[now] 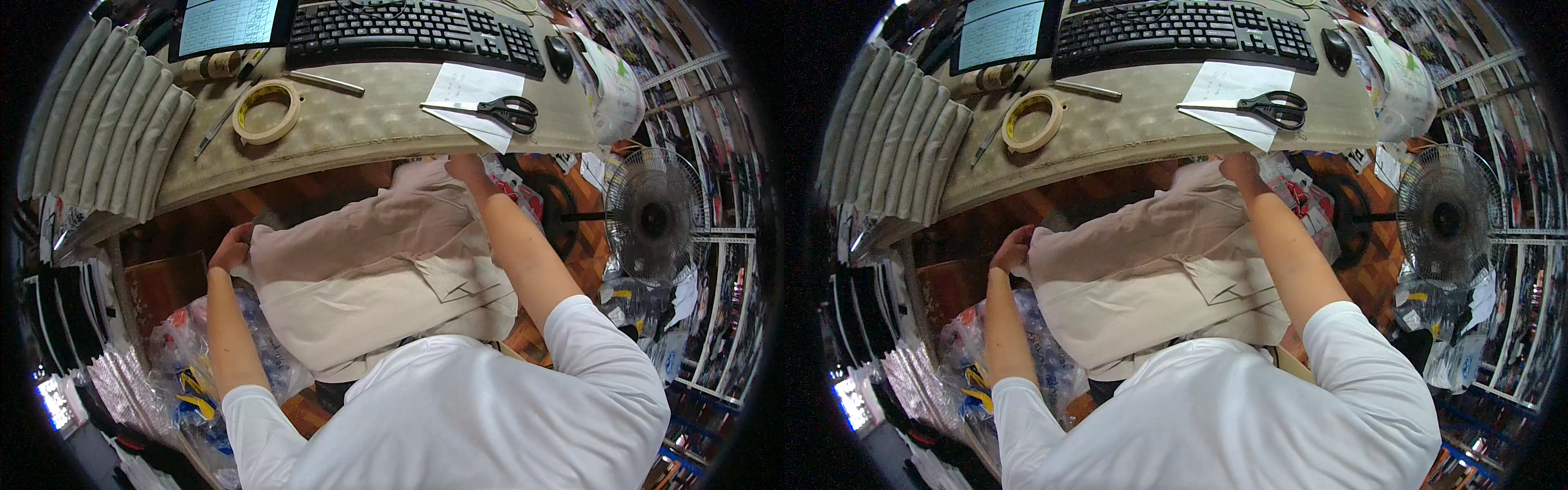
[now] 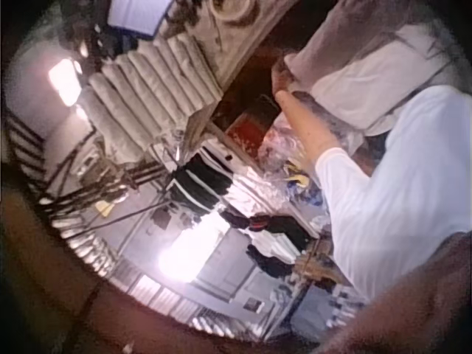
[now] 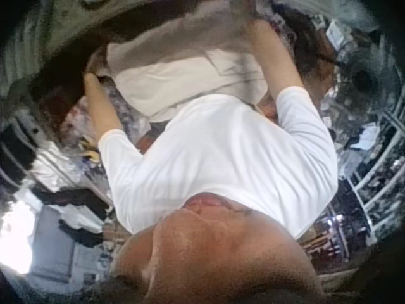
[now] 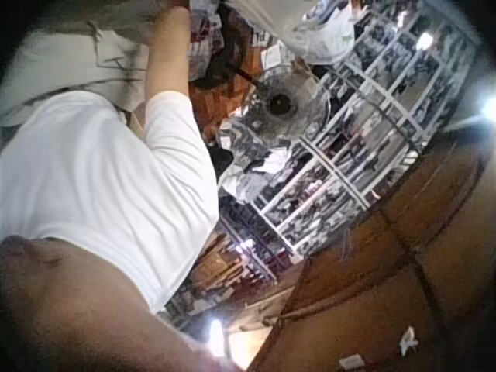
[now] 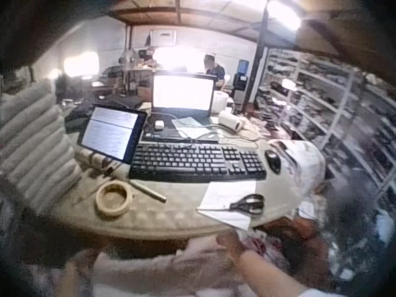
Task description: The person repeatedly folds beige pants on a cluttered worktable and places each folded unit onto a growing stack. The person handles the pants by hand, smoothing and aligning edges before stacking them. The workspace includes a computer monitor, keyboard, scissors, and tape, with a fan visible in the background.
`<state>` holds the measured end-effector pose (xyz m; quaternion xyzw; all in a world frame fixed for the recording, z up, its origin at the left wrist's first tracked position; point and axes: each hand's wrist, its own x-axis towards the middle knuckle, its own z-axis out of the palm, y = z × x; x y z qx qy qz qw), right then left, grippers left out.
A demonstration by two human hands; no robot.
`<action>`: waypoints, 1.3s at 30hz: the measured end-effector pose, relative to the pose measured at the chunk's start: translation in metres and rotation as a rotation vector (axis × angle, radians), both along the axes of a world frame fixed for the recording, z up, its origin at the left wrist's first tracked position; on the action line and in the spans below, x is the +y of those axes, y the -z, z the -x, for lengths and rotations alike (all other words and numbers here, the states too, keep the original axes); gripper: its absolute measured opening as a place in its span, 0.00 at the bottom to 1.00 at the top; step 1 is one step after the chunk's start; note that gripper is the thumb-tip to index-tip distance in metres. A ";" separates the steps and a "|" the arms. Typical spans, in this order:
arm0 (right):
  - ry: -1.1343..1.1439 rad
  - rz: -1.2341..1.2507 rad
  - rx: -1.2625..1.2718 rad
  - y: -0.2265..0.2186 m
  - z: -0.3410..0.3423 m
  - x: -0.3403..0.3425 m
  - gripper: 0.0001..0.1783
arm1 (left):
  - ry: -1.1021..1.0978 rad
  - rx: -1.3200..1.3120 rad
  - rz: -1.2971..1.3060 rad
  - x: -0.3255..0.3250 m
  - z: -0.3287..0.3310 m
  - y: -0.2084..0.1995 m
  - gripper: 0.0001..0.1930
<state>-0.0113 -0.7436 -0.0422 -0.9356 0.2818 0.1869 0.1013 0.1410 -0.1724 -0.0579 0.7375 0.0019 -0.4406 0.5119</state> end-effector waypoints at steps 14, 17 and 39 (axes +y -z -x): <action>0.384 -0.695 -0.529 -0.109 0.075 -0.032 0.20 | 0.421 -1.224 -0.858 0.041 0.005 -0.127 0.08; 0.257 -0.790 -0.555 -0.142 0.145 -0.025 0.12 | -0.001 -1.139 -0.584 0.109 0.077 -0.154 0.15; 1.030 -1.130 -0.896 -0.038 0.197 -0.012 0.12 | -0.796 0.152 0.651 0.076 0.203 -0.039 0.28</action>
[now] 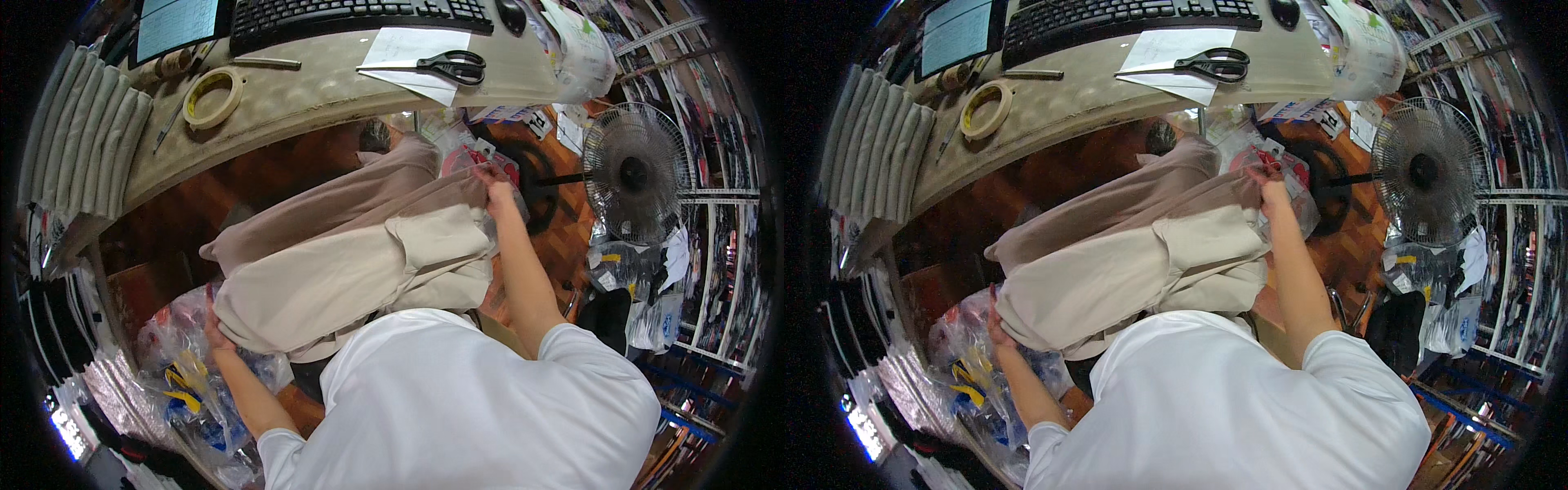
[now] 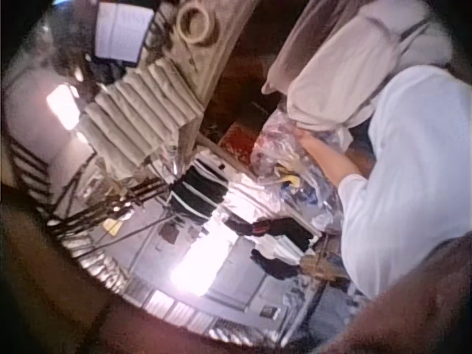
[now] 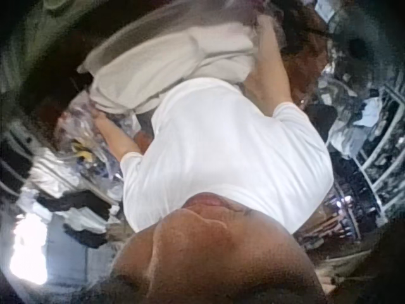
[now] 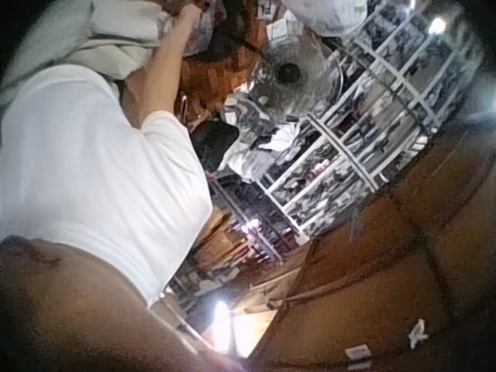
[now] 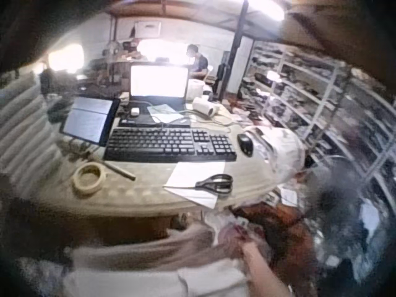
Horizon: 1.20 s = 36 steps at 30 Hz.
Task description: The person repeatedly folds beige pants on a cluttered worktable and places each folded unit onto a growing stack. The person handles the pants by hand, smoothing and aligning edges before stacking them. The workspace includes a computer monitor, keyboard, scissors, and tape, with a fan visible in the background.
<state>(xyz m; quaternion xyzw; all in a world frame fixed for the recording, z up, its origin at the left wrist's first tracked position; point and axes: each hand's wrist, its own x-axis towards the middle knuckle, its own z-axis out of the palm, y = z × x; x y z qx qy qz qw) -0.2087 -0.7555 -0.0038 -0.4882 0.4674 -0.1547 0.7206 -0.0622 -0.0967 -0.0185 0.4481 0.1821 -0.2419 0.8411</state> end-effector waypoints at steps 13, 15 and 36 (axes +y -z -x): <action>-0.080 0.620 0.058 0.010 -0.096 -0.056 0.20 | -0.152 -0.325 -0.930 -0.002 -0.111 -0.093 0.14; -0.248 0.716 0.131 0.025 -0.110 -0.050 0.23 | -0.218 -0.261 -0.876 0.017 -0.129 -0.056 0.16; -0.674 0.747 0.286 0.054 -0.054 0.026 0.25 | 0.154 0.383 -0.525 -0.012 0.004 0.078 0.14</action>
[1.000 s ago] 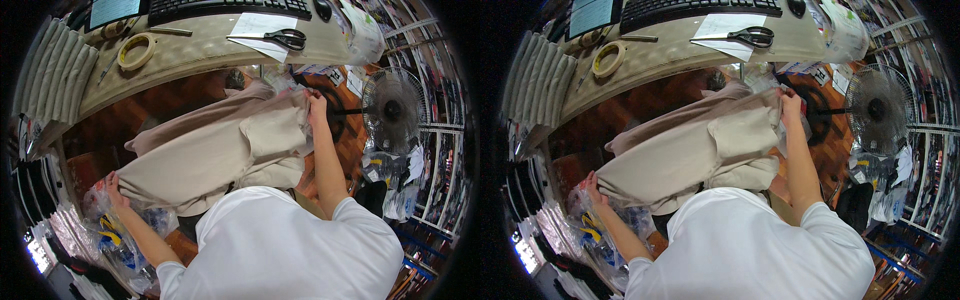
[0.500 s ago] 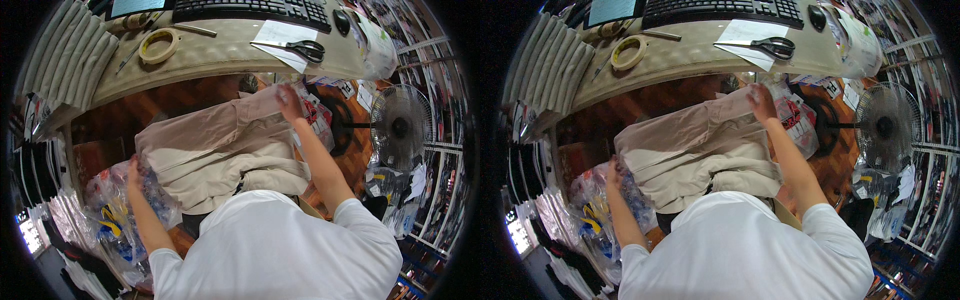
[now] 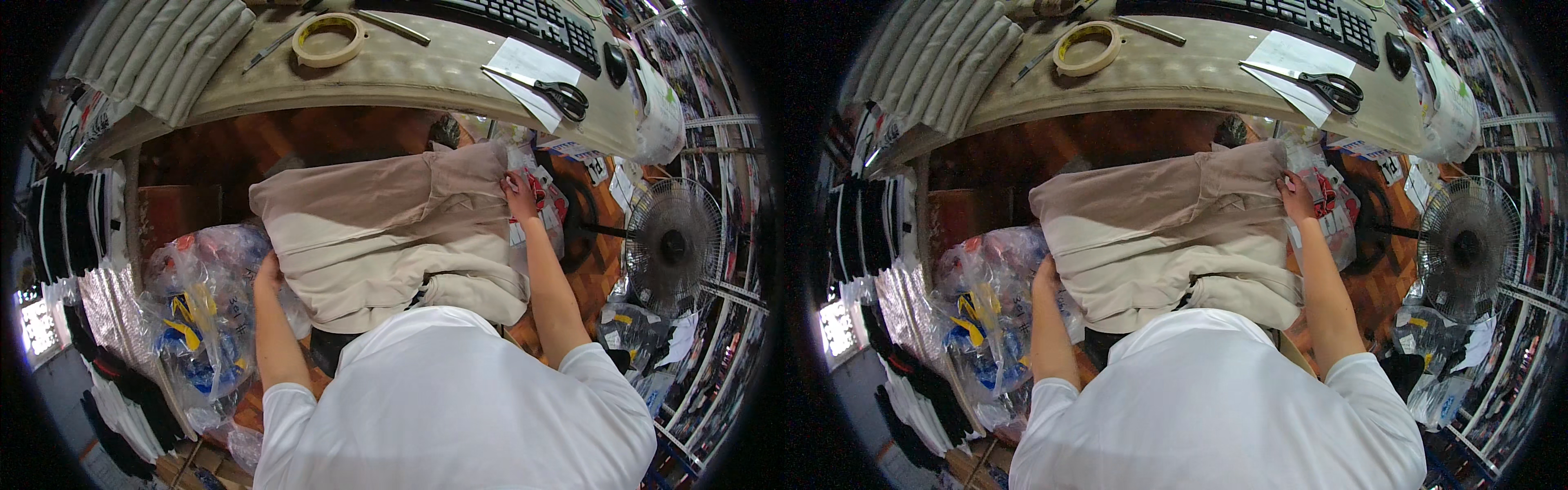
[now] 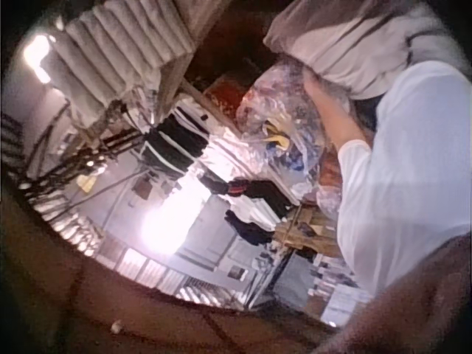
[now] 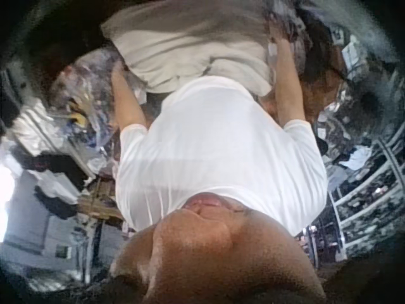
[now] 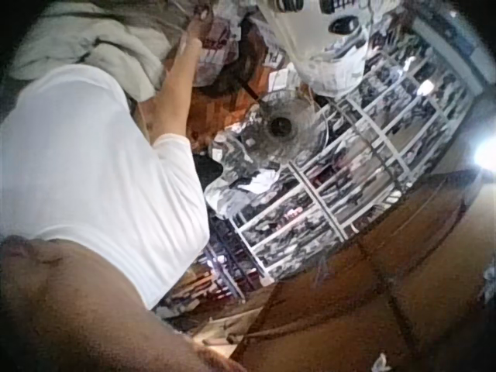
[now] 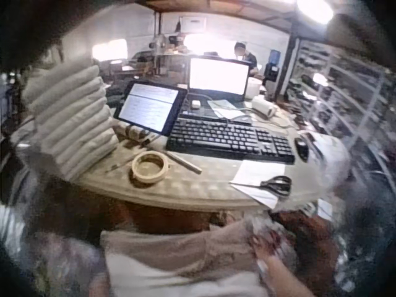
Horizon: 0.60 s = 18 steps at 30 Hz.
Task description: The person repeatedly folds beige pants on a cluttered worktable and places each folded unit onto a growing stack. The person handles the pants by hand, smoothing and aligning edges before stacking them. The workspace includes a computer monitor, keyboard, scissors, and tape, with a fan visible in the background.
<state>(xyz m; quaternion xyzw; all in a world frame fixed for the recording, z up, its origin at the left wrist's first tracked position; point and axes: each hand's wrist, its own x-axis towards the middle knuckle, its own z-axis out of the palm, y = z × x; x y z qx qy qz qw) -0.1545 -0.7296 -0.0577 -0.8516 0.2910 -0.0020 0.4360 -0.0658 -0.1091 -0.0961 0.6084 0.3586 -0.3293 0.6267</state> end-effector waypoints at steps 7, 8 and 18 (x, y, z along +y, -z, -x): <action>-0.328 0.369 -0.125 -0.043 0.005 0.026 0.28 | -0.328 -0.353 -0.072 0.007 0.013 -0.008 0.22; -0.397 0.333 -0.130 -0.049 0.007 0.034 0.29 | -0.320 -0.432 -0.092 0.022 0.010 -0.015 0.23; -0.399 0.096 -0.206 -0.087 0.012 0.066 0.19 | -0.471 -0.763 -0.277 0.073 0.022 -0.245 0.31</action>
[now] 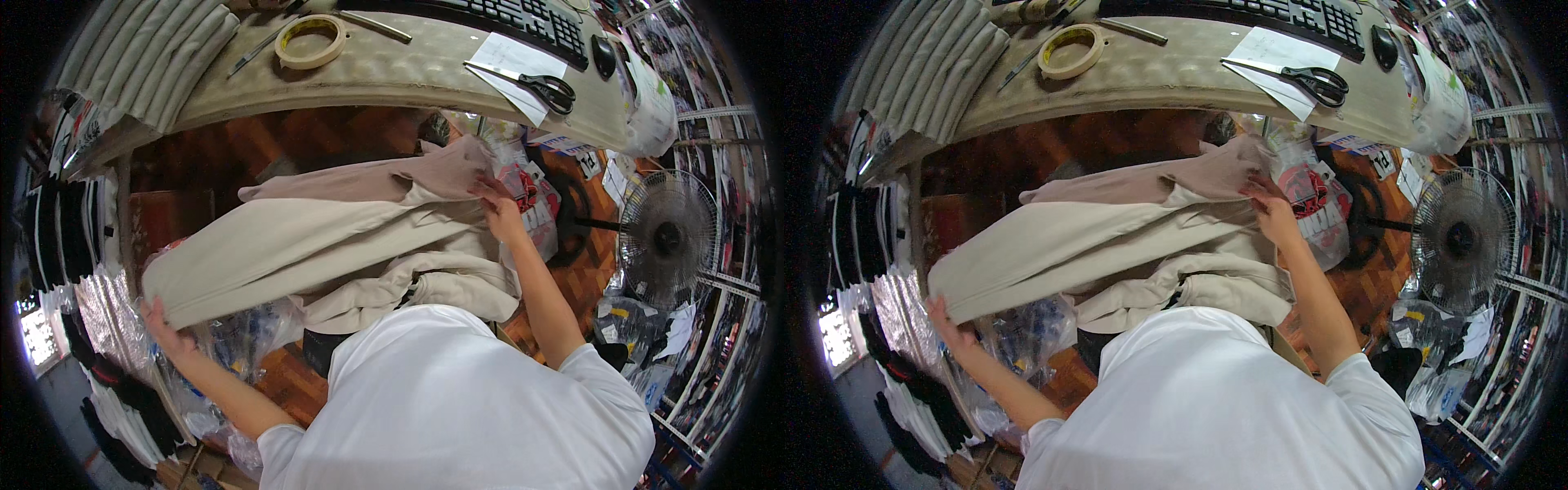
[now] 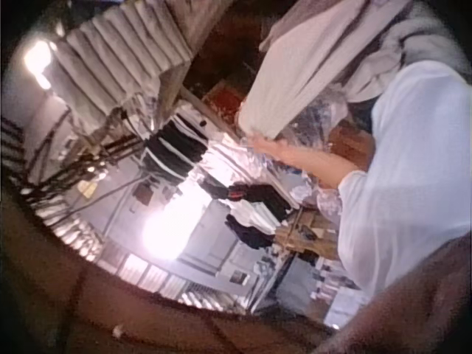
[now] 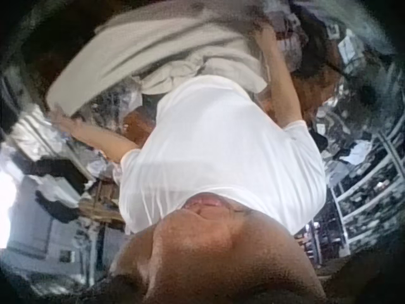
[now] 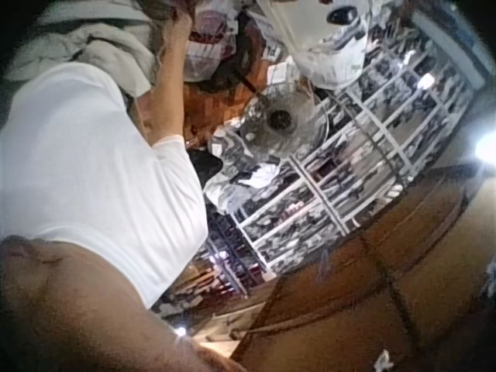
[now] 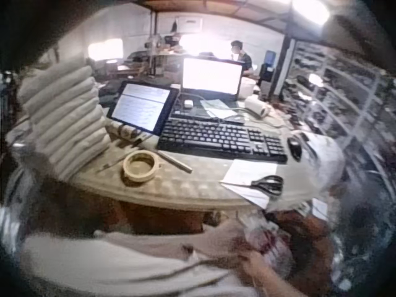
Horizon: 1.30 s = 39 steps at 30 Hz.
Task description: The person repeatedly folds beige pants on a cluttered worktable and places each folded unit onto a growing stack. The person handles the pants by hand, smoothing and aligning edges before stacking them. The workspace includes a computer monitor, keyboard, scissors, and tape, with a fan visible in the background.
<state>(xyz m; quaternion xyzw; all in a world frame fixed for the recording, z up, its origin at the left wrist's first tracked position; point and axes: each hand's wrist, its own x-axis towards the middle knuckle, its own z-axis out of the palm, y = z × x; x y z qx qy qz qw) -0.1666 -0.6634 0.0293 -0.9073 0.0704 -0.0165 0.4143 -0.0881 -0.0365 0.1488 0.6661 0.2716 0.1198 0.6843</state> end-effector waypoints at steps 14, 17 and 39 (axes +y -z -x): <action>-0.450 -0.084 0.137 -0.090 -0.029 0.100 0.20 | 0.006 -0.238 0.006 0.014 0.029 -0.092 0.29; -0.425 -0.811 0.253 -0.127 -0.048 0.126 0.23 | 0.261 -0.261 -0.126 -0.133 0.029 -0.103 0.33; 0.057 0.009 0.419 0.001 -0.025 0.048 0.39 | 0.694 0.306 -0.624 -0.209 0.000 0.062 0.12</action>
